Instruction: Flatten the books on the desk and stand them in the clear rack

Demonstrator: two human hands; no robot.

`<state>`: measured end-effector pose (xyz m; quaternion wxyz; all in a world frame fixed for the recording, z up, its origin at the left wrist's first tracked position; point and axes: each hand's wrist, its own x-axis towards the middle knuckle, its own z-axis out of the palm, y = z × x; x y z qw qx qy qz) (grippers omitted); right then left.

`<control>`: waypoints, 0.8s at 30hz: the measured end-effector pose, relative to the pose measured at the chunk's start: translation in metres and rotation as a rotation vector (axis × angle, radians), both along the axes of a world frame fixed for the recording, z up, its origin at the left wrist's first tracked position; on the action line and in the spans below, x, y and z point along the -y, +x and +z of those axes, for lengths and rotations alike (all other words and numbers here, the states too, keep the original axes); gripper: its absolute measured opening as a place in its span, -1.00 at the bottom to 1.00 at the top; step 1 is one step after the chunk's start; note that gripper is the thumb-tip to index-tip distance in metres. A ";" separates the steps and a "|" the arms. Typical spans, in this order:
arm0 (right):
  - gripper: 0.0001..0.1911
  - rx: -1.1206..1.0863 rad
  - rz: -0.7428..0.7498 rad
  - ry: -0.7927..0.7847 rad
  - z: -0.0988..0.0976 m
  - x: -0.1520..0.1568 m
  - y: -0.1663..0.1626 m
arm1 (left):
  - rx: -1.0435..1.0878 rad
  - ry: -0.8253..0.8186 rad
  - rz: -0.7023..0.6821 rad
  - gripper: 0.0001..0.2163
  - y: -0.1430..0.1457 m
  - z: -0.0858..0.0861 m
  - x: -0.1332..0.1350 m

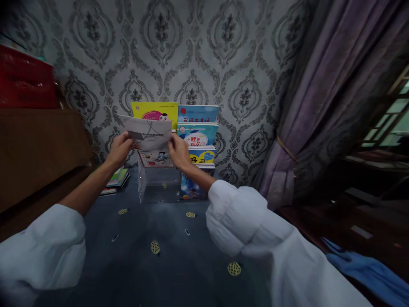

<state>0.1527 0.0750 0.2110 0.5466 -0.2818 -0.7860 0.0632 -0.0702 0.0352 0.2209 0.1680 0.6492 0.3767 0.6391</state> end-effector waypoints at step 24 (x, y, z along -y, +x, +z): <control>-0.35 0.116 -0.222 -0.189 -0.052 -0.012 -0.028 | -0.422 -0.247 0.622 -0.83 -0.007 -0.059 -0.025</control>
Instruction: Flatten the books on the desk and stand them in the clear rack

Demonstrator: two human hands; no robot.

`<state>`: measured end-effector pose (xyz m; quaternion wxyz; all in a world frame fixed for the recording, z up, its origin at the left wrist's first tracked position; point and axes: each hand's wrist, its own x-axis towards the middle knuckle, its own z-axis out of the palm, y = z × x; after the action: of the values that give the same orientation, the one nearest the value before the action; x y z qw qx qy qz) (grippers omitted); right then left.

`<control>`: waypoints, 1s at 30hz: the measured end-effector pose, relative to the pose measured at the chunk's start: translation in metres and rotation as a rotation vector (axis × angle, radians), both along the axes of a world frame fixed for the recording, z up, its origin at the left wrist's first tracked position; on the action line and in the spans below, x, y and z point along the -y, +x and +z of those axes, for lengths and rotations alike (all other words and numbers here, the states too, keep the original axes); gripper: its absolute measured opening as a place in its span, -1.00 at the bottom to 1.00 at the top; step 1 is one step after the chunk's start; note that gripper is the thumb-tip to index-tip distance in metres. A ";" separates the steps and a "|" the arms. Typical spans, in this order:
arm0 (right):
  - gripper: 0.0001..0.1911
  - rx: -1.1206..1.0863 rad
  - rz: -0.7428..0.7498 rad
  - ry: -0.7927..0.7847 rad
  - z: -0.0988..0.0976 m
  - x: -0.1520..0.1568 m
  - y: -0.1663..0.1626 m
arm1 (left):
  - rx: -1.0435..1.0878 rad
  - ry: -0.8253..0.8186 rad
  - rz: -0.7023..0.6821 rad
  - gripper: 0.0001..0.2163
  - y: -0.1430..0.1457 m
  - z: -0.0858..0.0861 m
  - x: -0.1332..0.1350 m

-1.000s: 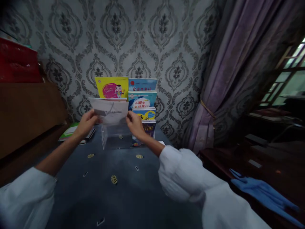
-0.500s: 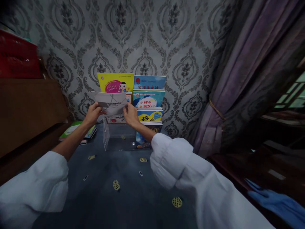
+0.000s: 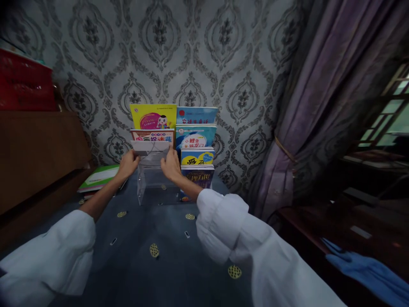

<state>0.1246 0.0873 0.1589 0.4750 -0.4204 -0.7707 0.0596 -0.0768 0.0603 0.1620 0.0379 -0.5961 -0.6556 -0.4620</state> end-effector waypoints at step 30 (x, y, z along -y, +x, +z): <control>-0.38 -0.031 -0.160 -0.320 0.041 0.020 -0.012 | -0.046 -0.166 0.175 -0.65 0.010 0.019 -0.023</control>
<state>0.1130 0.0672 0.1994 0.4171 -0.5499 -0.7079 0.1501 -0.0664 0.0831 0.1814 0.0435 -0.5482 -0.7401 -0.3872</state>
